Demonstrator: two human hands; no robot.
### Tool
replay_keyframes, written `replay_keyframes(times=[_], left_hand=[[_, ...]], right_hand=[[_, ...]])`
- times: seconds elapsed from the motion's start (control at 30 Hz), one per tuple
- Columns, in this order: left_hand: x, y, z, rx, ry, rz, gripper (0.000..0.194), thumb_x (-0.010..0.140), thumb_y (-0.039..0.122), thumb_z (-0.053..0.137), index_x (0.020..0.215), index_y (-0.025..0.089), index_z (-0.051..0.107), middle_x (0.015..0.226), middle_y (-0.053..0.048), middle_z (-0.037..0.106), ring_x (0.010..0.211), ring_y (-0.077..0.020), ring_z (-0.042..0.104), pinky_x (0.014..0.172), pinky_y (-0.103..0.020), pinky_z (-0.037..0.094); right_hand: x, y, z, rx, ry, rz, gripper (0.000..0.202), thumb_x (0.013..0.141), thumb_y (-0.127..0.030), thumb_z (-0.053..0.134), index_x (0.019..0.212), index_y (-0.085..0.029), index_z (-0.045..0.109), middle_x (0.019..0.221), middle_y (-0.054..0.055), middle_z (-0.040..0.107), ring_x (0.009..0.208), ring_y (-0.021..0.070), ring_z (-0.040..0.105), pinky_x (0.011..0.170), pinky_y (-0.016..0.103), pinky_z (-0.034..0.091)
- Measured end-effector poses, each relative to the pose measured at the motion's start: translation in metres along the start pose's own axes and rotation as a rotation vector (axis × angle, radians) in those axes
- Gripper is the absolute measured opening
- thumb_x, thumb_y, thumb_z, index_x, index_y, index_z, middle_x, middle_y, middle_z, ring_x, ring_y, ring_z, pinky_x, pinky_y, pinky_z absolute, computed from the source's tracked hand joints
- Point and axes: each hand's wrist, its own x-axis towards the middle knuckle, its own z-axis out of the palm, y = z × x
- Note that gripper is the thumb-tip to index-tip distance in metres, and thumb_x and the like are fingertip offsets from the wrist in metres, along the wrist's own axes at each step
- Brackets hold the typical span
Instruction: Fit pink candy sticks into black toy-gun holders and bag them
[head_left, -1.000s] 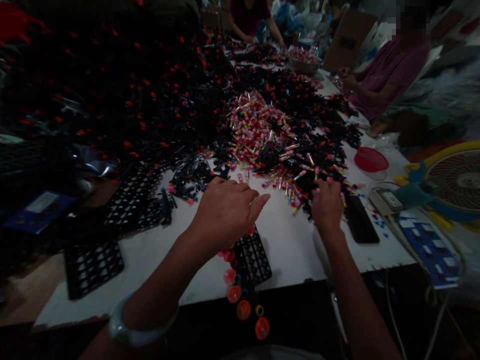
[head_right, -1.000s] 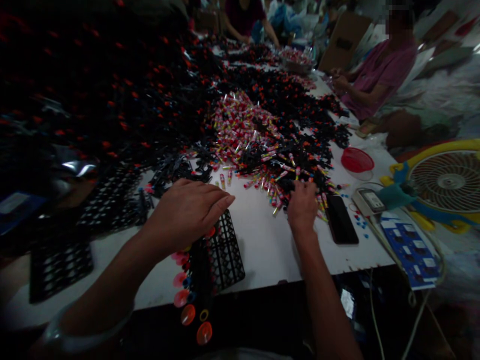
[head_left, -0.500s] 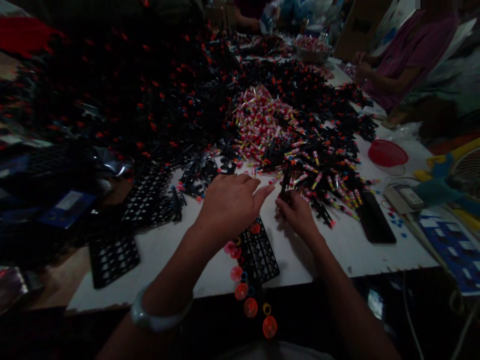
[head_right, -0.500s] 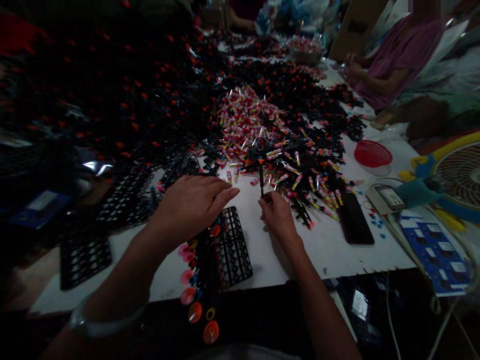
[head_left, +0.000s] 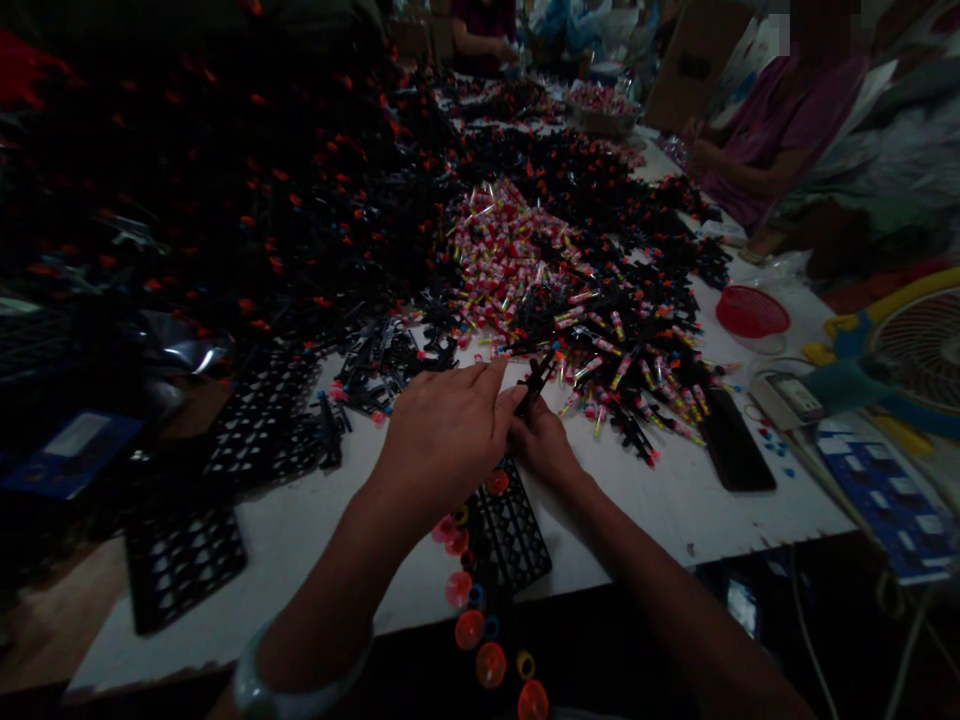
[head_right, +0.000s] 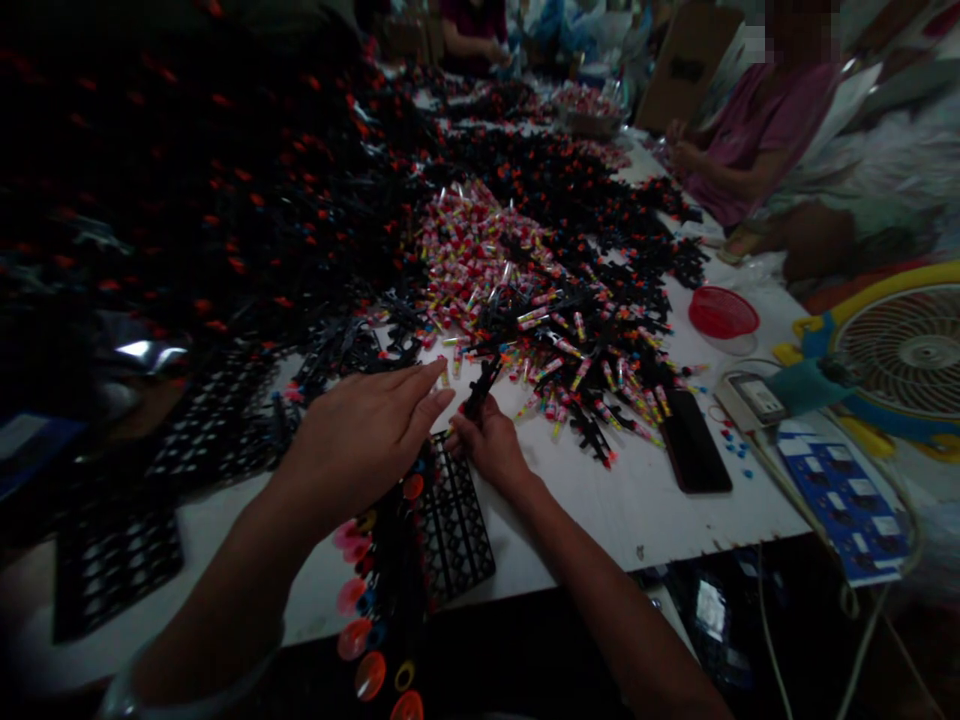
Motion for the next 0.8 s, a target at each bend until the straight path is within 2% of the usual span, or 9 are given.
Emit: replay_keyframes(times=[0.17,0.3,0.37,0.5,0.57,0.7,0.73,0.8], left_hand=[[-0.002,-0.002,0.002,-0.021,0.029,0.004,0.050,0.095,0.039,0.024,0.132,0.013,0.046,0.126,-0.012,0.060,0.114,-0.0275,0.056,0.092,-0.042,0.039],[-0.002,-0.003,0.002,-0.031,0.028,0.012,0.049,0.096,0.037,0.024,0.132,0.013,0.046,0.126,-0.011,0.060,0.114,-0.0261,0.056,0.092,-0.041,0.039],[-0.001,-0.002,0.002,-0.029,0.022,0.013,0.049,0.096,0.036,0.023,0.132,0.012,0.046,0.127,-0.011,0.060,0.115,-0.0260,0.055,0.093,-0.041,0.039],[0.003,0.001,0.002,-0.026,0.048,0.017,0.053,0.095,0.040,0.024,0.141,0.013,0.033,0.134,-0.012,0.053,0.117,-0.0268,0.054,0.092,-0.041,0.039],[0.004,0.003,0.002,-0.027,0.059,0.007,0.057,0.095,0.041,0.026,0.143,0.012,0.026,0.132,-0.014,0.055,0.113,-0.0275,0.057,0.090,-0.041,0.041],[0.006,0.004,0.003,-0.027,0.103,-0.035,0.061,0.094,0.041,0.027,0.146,0.010,0.016,0.136,-0.016,0.051,0.112,-0.0276,0.058,0.088,-0.040,0.042],[0.005,0.004,0.003,-0.026,0.114,-0.029,0.061,0.094,0.041,0.028,0.146,0.011,0.016,0.138,-0.015,0.048,0.114,-0.0271,0.056,0.089,-0.039,0.042],[0.004,0.002,0.002,-0.019,0.097,0.000,0.054,0.095,0.039,0.026,0.143,0.014,0.027,0.139,-0.013,0.048,0.117,-0.0265,0.055,0.090,-0.040,0.042]], right_hand=[[-0.007,-0.003,0.004,-0.209,0.029,-0.114,0.026,0.087,-0.029,0.043,0.109,-0.017,0.051,0.102,0.009,0.062,0.088,0.0206,0.060,0.080,0.035,0.049],[-0.005,-0.001,0.002,-0.216,0.047,-0.019,0.021,0.087,-0.029,0.044,0.101,-0.017,0.053,0.090,0.007,0.062,0.078,0.0191,0.059,0.073,0.032,0.049],[-0.004,0.001,0.001,-0.230,0.043,-0.032,0.021,0.087,-0.029,0.045,0.103,-0.017,0.054,0.092,0.007,0.062,0.080,0.0190,0.059,0.073,0.031,0.049],[-0.005,0.002,0.005,-0.370,-0.029,-0.124,0.023,0.092,-0.027,0.038,0.108,-0.021,0.053,0.096,0.006,0.062,0.081,0.0179,0.058,0.072,0.030,0.048],[-0.005,0.000,0.008,-0.469,-0.097,-0.150,0.025,0.093,-0.026,0.036,0.111,-0.023,0.053,0.097,0.005,0.062,0.079,0.0178,0.058,0.068,0.029,0.048],[-0.007,-0.005,0.013,-0.587,-0.147,-0.190,0.036,0.087,-0.017,0.042,0.122,-0.024,0.046,0.102,0.007,0.060,0.076,0.0195,0.059,0.065,0.030,0.047],[-0.008,-0.006,0.015,-0.585,-0.132,-0.190,0.036,0.087,-0.016,0.042,0.122,-0.023,0.046,0.103,0.008,0.059,0.076,0.0196,0.059,0.065,0.030,0.047],[-0.011,-0.006,0.016,-0.531,-0.091,-0.184,0.030,0.089,-0.018,0.040,0.117,-0.022,0.048,0.102,0.007,0.059,0.078,0.0189,0.058,0.068,0.030,0.047]])
